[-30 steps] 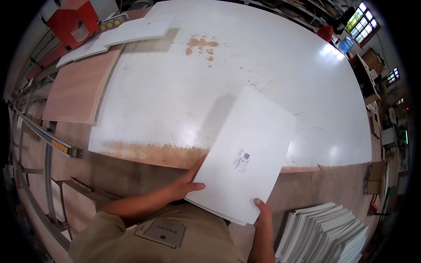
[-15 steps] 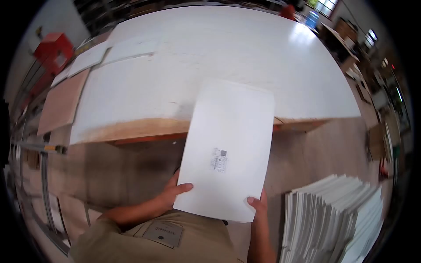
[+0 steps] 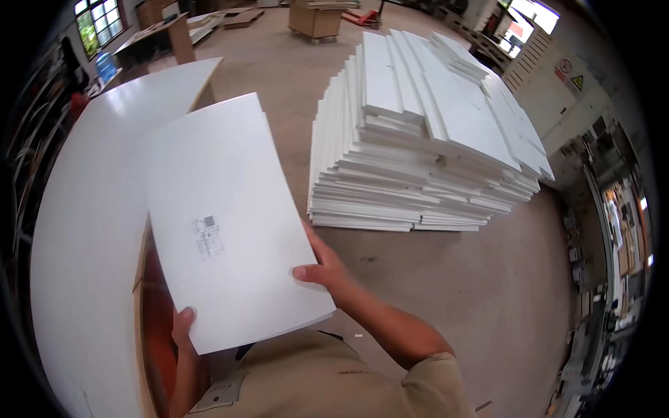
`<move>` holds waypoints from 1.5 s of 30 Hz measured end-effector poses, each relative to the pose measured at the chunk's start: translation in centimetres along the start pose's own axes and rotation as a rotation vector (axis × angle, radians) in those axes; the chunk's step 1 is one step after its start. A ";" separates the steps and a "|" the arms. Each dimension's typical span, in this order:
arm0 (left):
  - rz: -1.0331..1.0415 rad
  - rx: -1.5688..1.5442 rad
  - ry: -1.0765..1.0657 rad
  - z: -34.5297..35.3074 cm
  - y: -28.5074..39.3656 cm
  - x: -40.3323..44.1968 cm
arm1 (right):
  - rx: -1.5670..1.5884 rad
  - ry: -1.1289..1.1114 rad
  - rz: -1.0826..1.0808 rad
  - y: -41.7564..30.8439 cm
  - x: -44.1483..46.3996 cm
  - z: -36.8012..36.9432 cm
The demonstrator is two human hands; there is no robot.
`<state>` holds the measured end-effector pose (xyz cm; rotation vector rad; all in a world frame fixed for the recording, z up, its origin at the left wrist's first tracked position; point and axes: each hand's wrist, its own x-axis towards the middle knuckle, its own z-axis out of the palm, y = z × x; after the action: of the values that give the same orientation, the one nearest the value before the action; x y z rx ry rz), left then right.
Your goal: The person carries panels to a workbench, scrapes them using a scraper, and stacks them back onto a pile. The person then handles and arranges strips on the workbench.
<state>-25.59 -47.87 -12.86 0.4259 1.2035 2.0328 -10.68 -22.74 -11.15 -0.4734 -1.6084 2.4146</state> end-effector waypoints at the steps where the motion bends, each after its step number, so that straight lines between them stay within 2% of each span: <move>1: -0.016 -0.017 -0.038 1.2 -0.4 3.4 | 0.016 0.072 -0.015 -0.7 0.9 -2.1; 4: -0.059 -0.080 -0.183 6.4 -0.8 12.8 | 0.070 0.240 -0.094 -4.9 2.1 -6.5; 6: -0.172 -0.120 -0.273 9.9 -1.4 17.8 | 0.163 0.339 -0.144 -7.4 2.3 -9.6; 10: -0.353 -0.091 -0.436 18.9 -2.9 26.1 | 0.135 0.569 -0.227 -13.0 1.0 -16.6; 13: -0.329 -0.099 -0.580 27.1 -4.8 30.9 | 0.202 0.650 -0.306 -17.3 -0.1 -22.9; 14: -0.327 -0.104 -0.583 29.9 -5.6 32.5 | 0.174 0.782 -0.324 -18.3 -0.3 -25.3; 16: -0.336 -0.087 -0.652 35.1 -8.0 35.2 | 0.152 0.903 -0.384 -20.8 -1.0 -29.6; 20: -0.369 -0.018 -0.564 45.6 -14.6 39.9 | 0.170 0.831 -0.450 -24.5 -2.8 -43.4; 23: -0.424 0.008 -0.636 52.3 -17.8 42.7 | 0.209 0.833 -0.394 -27.7 -4.0 -50.3; 25: -0.449 0.090 -0.510 56.2 -19.9 43.8 | 0.170 0.883 -0.404 -29.2 -4.0 -54.7; 27: -0.464 0.149 -0.442 58.7 -21.5 45.6 | 0.011 1.002 -0.391 -30.3 -3.7 -58.1; 28: -0.310 0.437 -0.581 60.1 -20.6 46.9 | 0.019 0.994 -0.372 -31.9 -3.6 -59.3; 29: -0.148 0.728 -0.719 60.9 -20.1 47.9 | -0.044 1.007 -0.234 -33.7 -3.8 -60.2; 30: -0.157 0.732 -0.709 60.7 -20.1 48.2 | -0.110 1.018 -0.101 -34.7 -4.4 -61.0; 31: -0.018 0.881 -0.674 61.2 -20.2 48.9 | -0.370 0.845 -0.177 -34.9 -5.8 -63.4; 32: 0.130 1.025 -0.636 61.4 -20.1 49.6 | -0.367 0.837 -0.177 -35.2 -5.8 -62.4; 33: 0.032 0.926 -0.670 61.4 -20.8 50.6 | -0.628 0.892 -0.069 -35.6 -6.0 -60.6; 34: 0.034 0.925 -0.666 61.4 -21.7 51.5 | -0.893 0.940 0.041 -35.5 -6.3 -59.4; 36: -0.055 0.764 -0.629 61.5 -23.7 53.1 | -0.961 0.961 0.047 -34.2 -6.6 -60.9; 38: -0.097 0.692 -0.601 62.4 -25.1 54.3 | -0.471 1.114 -0.043 -33.7 -6.5 -61.6; 39: -0.131 0.627 -0.582 62.9 -25.6 54.6 | -0.412 1.065 -0.084 -32.9 -7.2 -63.9; 43: -0.209 0.466 -0.523 65.6 -26.8 53.3 | -0.403 1.138 -0.164 -31.8 -5.8 -64.8; 45: -0.139 0.478 -0.468 66.7 -29.0 53.5 | -0.462 1.230 -0.180 -31.3 -5.3 -63.9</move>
<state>-10.02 40.93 -7.90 0.9582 1.3601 1.4053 17.71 42.40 -4.25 -1.4235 -1.4009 1.0688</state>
